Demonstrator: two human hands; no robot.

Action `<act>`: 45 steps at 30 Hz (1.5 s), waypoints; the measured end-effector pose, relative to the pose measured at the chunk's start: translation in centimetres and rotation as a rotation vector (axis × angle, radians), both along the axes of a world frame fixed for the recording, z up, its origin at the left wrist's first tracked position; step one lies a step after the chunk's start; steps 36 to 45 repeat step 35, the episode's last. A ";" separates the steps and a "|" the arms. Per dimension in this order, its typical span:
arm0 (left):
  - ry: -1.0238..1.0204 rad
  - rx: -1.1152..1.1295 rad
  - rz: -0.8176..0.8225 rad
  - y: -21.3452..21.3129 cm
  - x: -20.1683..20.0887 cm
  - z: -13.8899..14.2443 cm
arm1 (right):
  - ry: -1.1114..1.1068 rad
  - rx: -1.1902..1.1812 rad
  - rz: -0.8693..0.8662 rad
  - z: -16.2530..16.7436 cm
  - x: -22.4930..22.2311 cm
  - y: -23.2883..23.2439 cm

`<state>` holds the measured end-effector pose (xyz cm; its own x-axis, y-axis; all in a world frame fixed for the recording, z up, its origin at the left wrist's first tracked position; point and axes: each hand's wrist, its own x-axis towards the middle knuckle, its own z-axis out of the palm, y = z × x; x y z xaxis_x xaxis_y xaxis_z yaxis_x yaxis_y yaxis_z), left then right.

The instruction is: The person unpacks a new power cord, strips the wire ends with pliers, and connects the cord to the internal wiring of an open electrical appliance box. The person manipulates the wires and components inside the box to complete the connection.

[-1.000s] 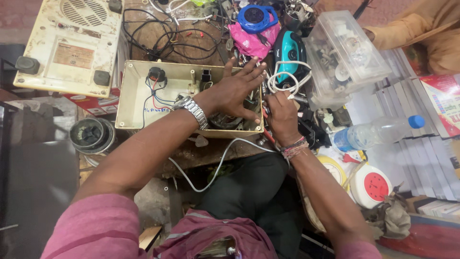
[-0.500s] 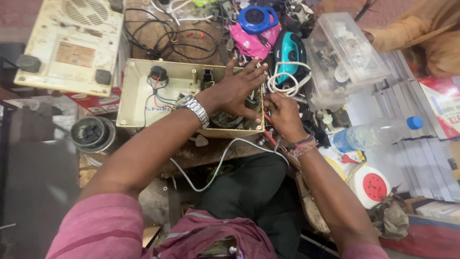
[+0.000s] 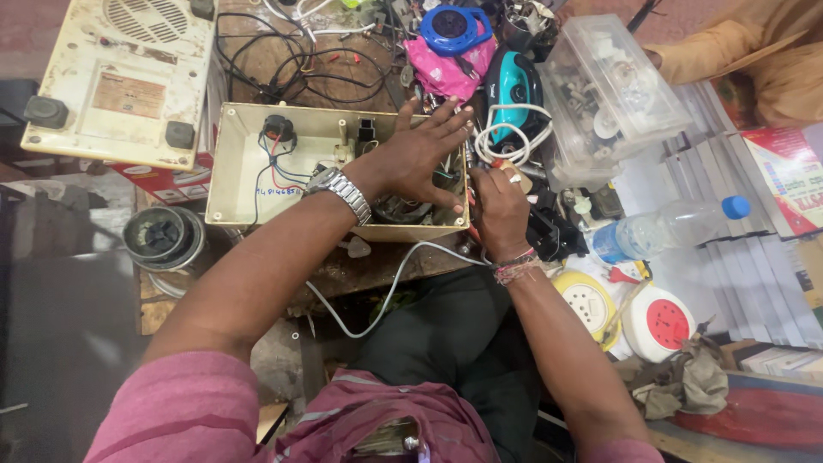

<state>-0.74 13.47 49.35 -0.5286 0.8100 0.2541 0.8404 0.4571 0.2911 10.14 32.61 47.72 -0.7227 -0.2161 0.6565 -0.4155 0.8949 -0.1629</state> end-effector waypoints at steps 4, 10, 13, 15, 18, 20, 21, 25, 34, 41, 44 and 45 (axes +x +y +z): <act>0.010 -0.013 -0.004 -0.1 -0.3 -0.2 | -0.124 -0.024 0.042 -0.2 -0.4 0.5; -0.018 -0.038 0.003 0.1 -0.5 -0.4 | -0.492 -0.078 0.127 1.1 -4.0 3.0; -0.020 -0.041 0.019 0.1 -0.2 0.2 | -0.756 -0.206 0.123 1.6 -5.6 3.7; -0.009 -0.026 0.015 0.3 -0.4 0.5 | -0.699 -0.276 0.259 1.3 -5.7 3.9; -0.037 0.015 0.015 0.7 -0.3 -0.5 | -0.742 -0.307 0.182 0.2 -4.3 4.9; -0.052 0.044 0.036 0.3 -0.5 -0.7 | -0.775 -0.342 0.147 0.2 -4.7 4.6; 0.008 0.054 0.026 0.1 -0.5 -0.7 | -0.788 -0.382 0.168 0.3 -4.8 4.5; 0.130 0.026 0.029 -0.1 0.5 -0.3 | -0.794 -0.370 0.203 1.3 -4.7 4.4; 0.153 -0.189 0.124 -1.6 4.0 4.5 | -0.444 -0.269 0.027 3.9 0.3 -0.2; 0.116 -0.257 0.139 -1.8 4.6 5.1 | -0.435 -0.231 0.011 4.1 0.9 -1.1; 0.116 -0.257 0.139 -1.8 4.6 5.1 | -0.435 -0.231 0.011 4.1 0.9 -1.1; 0.116 -0.257 0.139 -1.8 4.6 5.1 | -0.435 -0.231 0.011 4.1 0.9 -1.1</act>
